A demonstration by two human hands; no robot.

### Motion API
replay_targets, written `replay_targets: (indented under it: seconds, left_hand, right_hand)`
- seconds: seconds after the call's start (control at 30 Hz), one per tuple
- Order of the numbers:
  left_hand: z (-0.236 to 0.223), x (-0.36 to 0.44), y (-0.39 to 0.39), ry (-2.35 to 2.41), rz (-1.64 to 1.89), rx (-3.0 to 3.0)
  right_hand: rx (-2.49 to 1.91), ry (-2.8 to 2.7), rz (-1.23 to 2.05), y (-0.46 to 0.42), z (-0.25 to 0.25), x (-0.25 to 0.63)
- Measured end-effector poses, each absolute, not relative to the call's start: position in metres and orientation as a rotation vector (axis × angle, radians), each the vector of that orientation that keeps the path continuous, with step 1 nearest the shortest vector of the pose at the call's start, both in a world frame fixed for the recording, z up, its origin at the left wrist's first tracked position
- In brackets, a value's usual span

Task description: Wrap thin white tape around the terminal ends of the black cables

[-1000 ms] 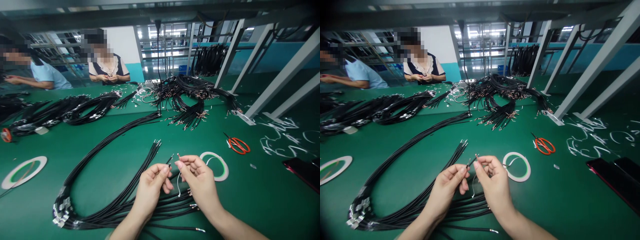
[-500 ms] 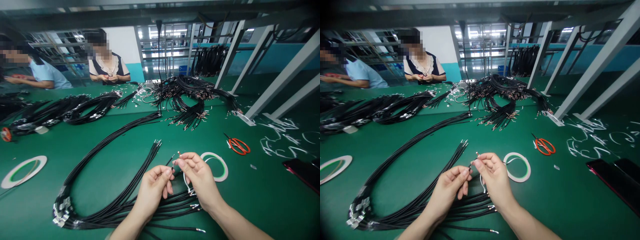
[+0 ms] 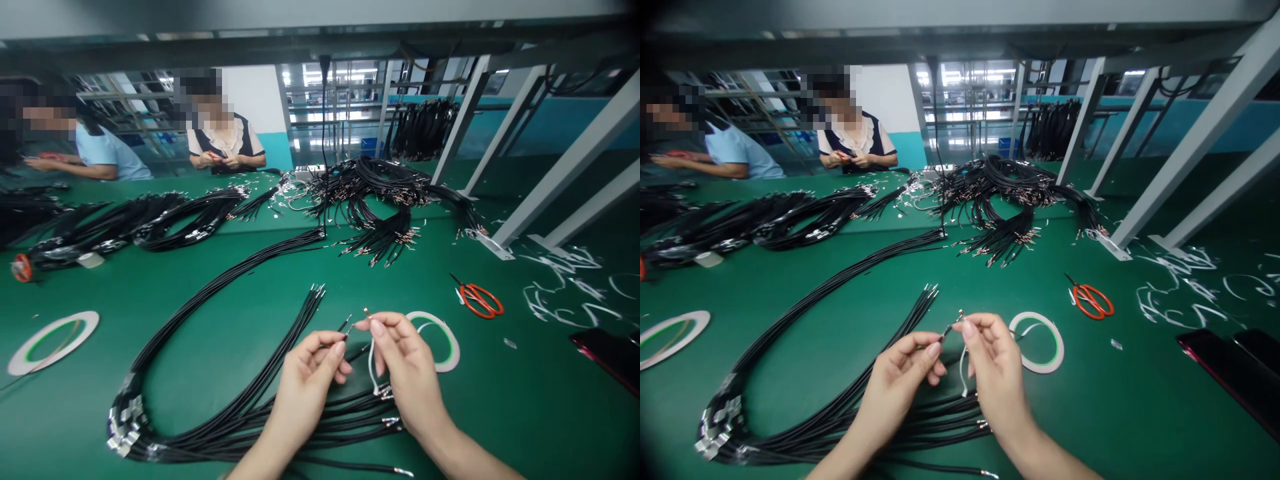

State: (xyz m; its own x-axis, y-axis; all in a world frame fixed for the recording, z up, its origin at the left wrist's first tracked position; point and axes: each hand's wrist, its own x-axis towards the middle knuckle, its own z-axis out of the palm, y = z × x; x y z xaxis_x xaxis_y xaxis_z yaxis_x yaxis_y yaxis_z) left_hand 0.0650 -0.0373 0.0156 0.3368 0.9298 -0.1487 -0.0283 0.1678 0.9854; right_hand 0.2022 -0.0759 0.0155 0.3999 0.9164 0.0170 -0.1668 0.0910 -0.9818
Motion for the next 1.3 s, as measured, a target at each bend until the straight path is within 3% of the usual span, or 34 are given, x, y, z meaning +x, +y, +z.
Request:
replay_targets:
  seconds: [0.13,0.57,1.3]
  left_hand:
    - [0.014,0.063,-0.042,1.025,1.047,1.379]
    - [0.008,0.062,-0.051,1.031,1.371,2.083]
    - [0.009,0.061,-0.053,1.012,1.304,2.259]
  right_hand:
    - [-1.222,-0.940,0.825,-0.083,0.017,0.201]
    - [-1.126,-0.889,1.018,-0.085,0.009,0.190]
    - [-1.128,-0.836,1.044,-0.082,0.011,0.191]
